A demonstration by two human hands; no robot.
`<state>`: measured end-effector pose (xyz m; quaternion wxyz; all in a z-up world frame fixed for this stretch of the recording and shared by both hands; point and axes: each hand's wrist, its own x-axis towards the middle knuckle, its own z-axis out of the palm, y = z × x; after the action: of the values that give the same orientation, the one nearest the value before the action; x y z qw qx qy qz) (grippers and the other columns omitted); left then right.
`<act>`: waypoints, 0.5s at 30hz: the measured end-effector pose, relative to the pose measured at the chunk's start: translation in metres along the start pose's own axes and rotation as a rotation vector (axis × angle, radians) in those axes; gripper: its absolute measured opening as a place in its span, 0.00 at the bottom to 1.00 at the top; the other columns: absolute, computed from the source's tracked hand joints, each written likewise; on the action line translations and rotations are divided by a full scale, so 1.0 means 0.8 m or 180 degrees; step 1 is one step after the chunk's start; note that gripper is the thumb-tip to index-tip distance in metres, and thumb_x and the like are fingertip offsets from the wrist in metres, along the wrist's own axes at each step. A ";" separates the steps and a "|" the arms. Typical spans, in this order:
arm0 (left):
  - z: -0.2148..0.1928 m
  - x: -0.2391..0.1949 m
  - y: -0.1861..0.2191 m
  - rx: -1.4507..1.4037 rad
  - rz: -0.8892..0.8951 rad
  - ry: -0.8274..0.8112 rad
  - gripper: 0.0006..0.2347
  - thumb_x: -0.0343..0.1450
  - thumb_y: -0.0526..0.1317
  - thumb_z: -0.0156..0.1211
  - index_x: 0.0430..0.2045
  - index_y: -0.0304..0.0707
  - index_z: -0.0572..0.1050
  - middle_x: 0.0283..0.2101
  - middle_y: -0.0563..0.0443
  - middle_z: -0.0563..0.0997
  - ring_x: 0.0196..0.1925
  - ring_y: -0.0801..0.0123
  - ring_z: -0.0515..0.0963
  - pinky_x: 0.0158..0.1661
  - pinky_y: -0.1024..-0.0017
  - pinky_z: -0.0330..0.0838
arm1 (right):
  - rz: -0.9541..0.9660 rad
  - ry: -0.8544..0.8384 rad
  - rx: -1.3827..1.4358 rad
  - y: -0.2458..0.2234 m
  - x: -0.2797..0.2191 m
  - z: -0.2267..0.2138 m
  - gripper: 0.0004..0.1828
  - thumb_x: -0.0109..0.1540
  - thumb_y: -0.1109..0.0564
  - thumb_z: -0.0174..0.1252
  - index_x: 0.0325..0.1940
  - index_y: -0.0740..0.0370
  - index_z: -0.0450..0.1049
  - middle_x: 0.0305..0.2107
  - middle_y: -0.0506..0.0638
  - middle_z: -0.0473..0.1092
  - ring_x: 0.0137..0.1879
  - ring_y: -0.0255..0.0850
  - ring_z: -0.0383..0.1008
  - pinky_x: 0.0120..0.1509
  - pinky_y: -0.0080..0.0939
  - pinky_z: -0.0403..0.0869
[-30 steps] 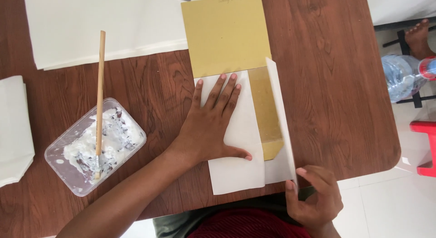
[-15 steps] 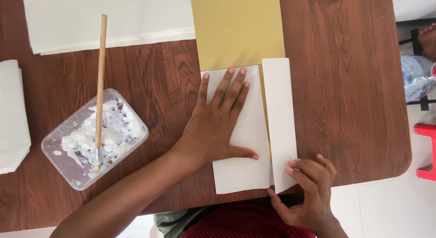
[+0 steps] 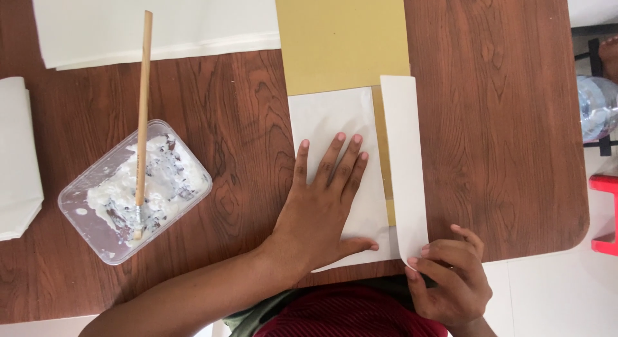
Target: The person is manually constructing a paper bag by folding paper sheets and applying glue with a brush.
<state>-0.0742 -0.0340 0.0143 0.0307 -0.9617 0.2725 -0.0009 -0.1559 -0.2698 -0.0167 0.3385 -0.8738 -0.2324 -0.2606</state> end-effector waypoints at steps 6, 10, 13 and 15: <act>-0.008 -0.002 -0.009 -0.0145 0.0078 0.0275 0.47 0.67 0.77 0.30 0.73 0.38 0.56 0.78 0.42 0.53 0.80 0.52 0.49 0.73 0.37 0.39 | -0.0162 -0.0246 -0.0158 -0.009 0.023 0.003 0.04 0.57 0.59 0.63 0.30 0.49 0.79 0.26 0.43 0.68 0.31 0.34 0.70 0.67 0.54 0.64; -0.002 0.003 -0.027 -0.0372 0.0322 0.0313 0.34 0.72 0.65 0.45 0.69 0.43 0.62 0.77 0.42 0.55 0.78 0.49 0.54 0.71 0.34 0.45 | -0.0246 -0.0293 -0.0139 -0.006 0.028 0.006 0.06 0.56 0.59 0.65 0.28 0.47 0.78 0.25 0.41 0.68 0.29 0.33 0.69 0.66 0.52 0.61; -0.006 0.005 -0.035 -0.0299 0.0265 0.0324 0.37 0.69 0.70 0.47 0.69 0.49 0.63 0.78 0.40 0.53 0.80 0.49 0.49 0.71 0.33 0.43 | -0.0259 -0.0306 -0.0121 -0.007 0.031 0.006 0.08 0.55 0.60 0.67 0.26 0.47 0.77 0.25 0.40 0.68 0.29 0.33 0.69 0.66 0.52 0.62; 0.002 0.006 -0.037 -0.0226 0.0114 0.0237 0.45 0.66 0.76 0.44 0.72 0.44 0.56 0.79 0.40 0.48 0.81 0.51 0.44 0.72 0.35 0.43 | -0.0289 -0.0331 -0.0128 -0.006 0.032 0.005 0.07 0.55 0.59 0.67 0.27 0.45 0.78 0.25 0.40 0.68 0.29 0.32 0.69 0.65 0.52 0.61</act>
<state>-0.0546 -0.0113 0.0144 -0.0135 -0.9564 0.2906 -0.0265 -0.1378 -0.2577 -0.0012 0.2961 -0.8813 -0.2838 -0.2346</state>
